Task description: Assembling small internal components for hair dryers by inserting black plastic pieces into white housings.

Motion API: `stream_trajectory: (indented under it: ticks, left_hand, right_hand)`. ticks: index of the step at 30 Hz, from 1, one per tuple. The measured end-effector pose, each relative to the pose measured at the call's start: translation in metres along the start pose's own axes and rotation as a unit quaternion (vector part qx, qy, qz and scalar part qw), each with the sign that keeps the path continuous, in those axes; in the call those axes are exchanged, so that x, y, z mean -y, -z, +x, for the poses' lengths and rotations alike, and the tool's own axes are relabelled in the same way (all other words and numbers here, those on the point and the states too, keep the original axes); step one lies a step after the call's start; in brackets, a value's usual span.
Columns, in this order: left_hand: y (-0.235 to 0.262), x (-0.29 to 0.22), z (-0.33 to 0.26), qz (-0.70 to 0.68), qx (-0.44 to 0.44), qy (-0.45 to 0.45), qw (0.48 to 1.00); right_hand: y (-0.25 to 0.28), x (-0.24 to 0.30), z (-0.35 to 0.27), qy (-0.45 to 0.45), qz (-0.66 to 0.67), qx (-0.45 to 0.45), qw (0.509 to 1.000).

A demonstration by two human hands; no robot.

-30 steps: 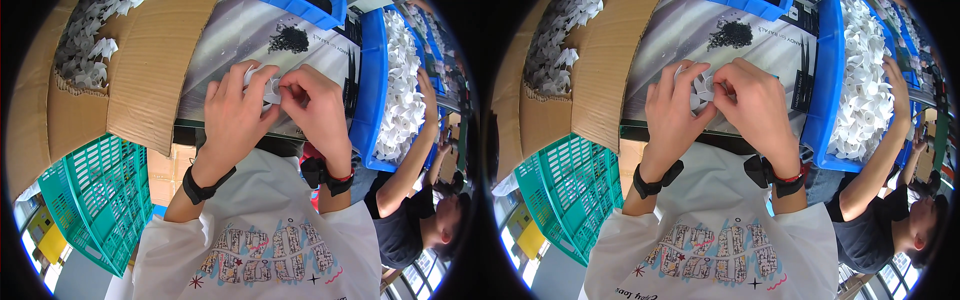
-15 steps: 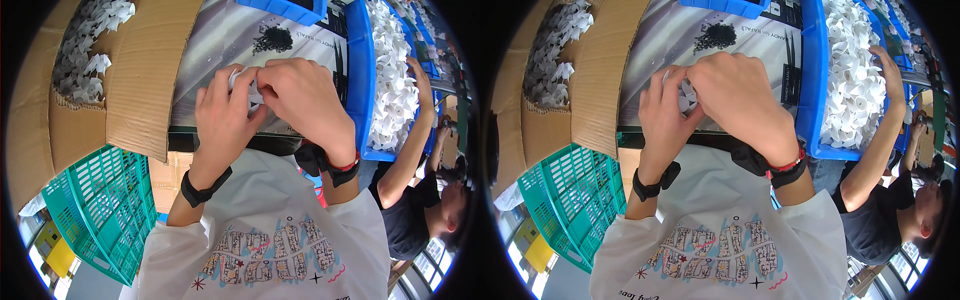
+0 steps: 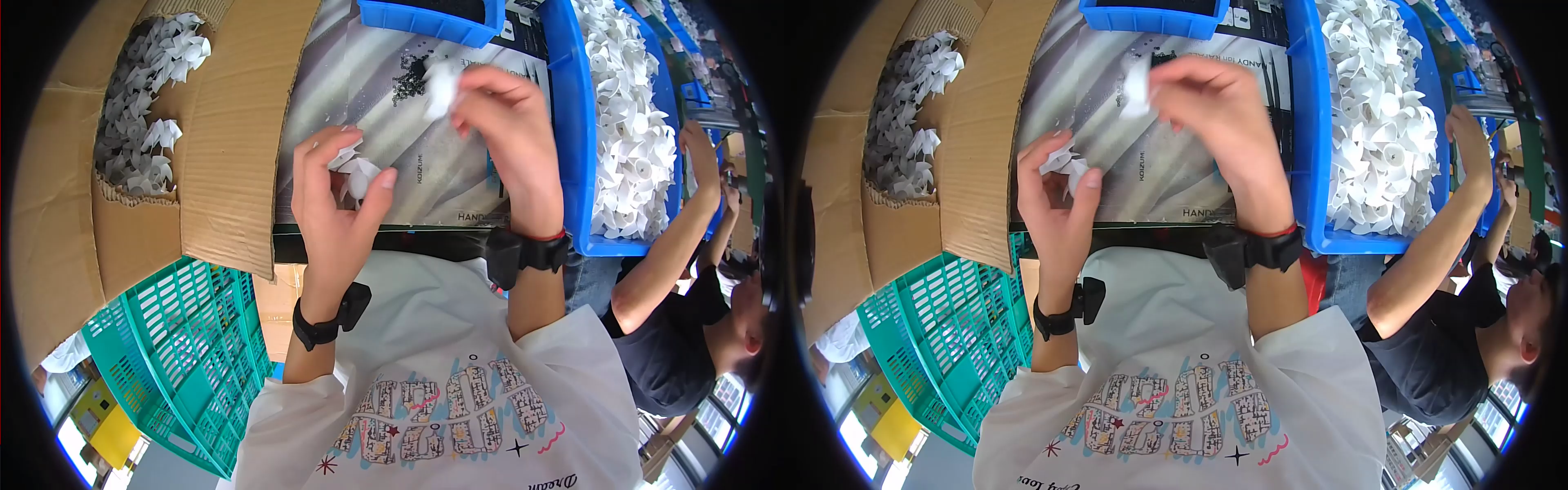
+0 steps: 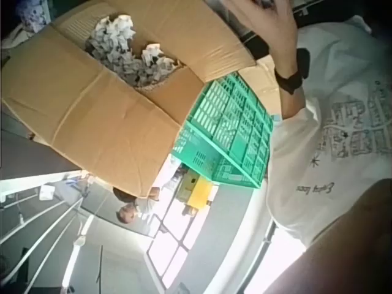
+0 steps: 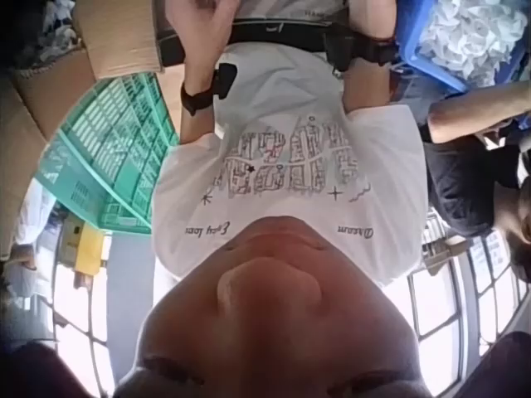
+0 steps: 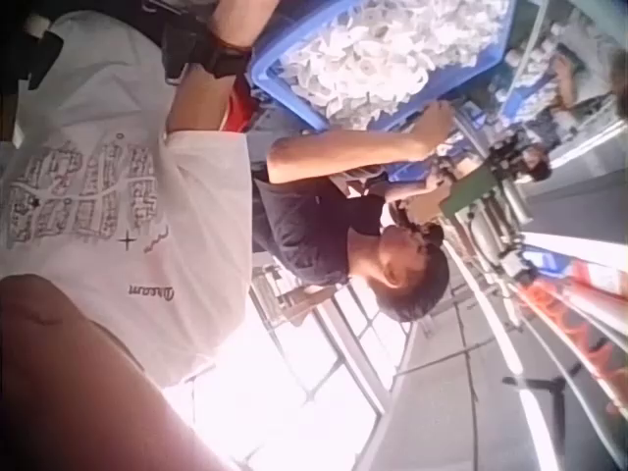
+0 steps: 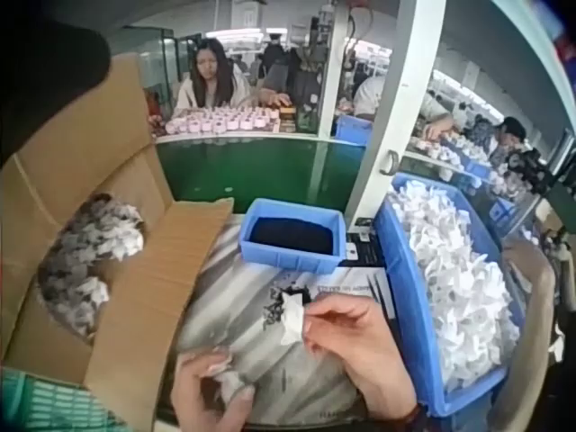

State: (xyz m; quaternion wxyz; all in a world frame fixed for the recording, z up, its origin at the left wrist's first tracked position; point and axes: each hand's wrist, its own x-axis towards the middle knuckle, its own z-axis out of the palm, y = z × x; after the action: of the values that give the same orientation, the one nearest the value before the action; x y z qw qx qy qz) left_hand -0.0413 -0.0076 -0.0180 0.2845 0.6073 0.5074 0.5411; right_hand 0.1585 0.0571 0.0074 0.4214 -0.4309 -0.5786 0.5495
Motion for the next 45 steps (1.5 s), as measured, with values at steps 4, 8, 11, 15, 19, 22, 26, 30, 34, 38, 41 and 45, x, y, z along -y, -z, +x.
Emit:
stream_trajectory:
  ticks: [4,8,11,15,19,22,26,30,34,38,41,45]
  left_hand:
    - [-0.002,0.002,0.001,-0.061,-0.003,0.024,0.998]
    - [0.000,0.002,0.000,-0.138,-0.026,0.047,0.989]
    - [0.000,-0.002,0.001,-0.171,-0.018,0.079,0.982]
    - [0.002,-0.005,0.001,-0.174,-0.020,0.111,0.978]
    - [0.000,-0.009,0.004,-0.184,-0.027,0.119,0.975]
    - [-0.001,-0.011,0.005,-0.203,-0.045,0.137,0.968]
    - [-0.002,-0.011,0.006,-0.230,-0.061,0.148,0.960]
    - [-0.004,-0.012,0.007,-0.246,-0.053,0.140,0.958]
    - [-0.004,-0.014,0.008,-0.238,-0.056,0.152,0.958]
    - [-0.004,-0.012,0.008,-0.227,-0.049,0.147,0.961]
    - [-0.008,-0.013,0.009,-0.231,-0.051,0.148,0.960]
    - [-0.023,-0.018,0.015,-0.187,-0.057,0.123,0.973]
  right_hand:
    - [0.027,-0.003,0.012,0.144,0.667,0.095,0.725]
    - [0.002,0.004,0.011,0.065,0.254,-0.043,0.964]
    - [-0.014,-0.006,0.019,0.082,-0.156,-0.085,0.981]
    - [-0.031,-0.006,0.024,0.145,-0.396,-0.084,0.903]
    - [-0.034,0.001,0.023,0.133,-0.515,-0.047,0.846]
    - [-0.032,0.005,0.021,0.122,-0.547,-0.028,0.828]
    - [-0.028,0.001,0.017,0.124,-0.531,-0.017,0.838]
    - [-0.028,0.003,0.017,0.127,-0.470,-0.035,0.873]
    - [-0.034,0.005,0.021,0.125,-0.541,-0.032,0.831]
    - [-0.034,0.002,0.017,0.124,-0.546,-0.026,0.828]
    - [-0.031,0.001,0.004,0.139,-0.491,-0.036,0.859]
    - [-0.044,0.002,-0.028,0.021,-0.074,-0.006,0.997]
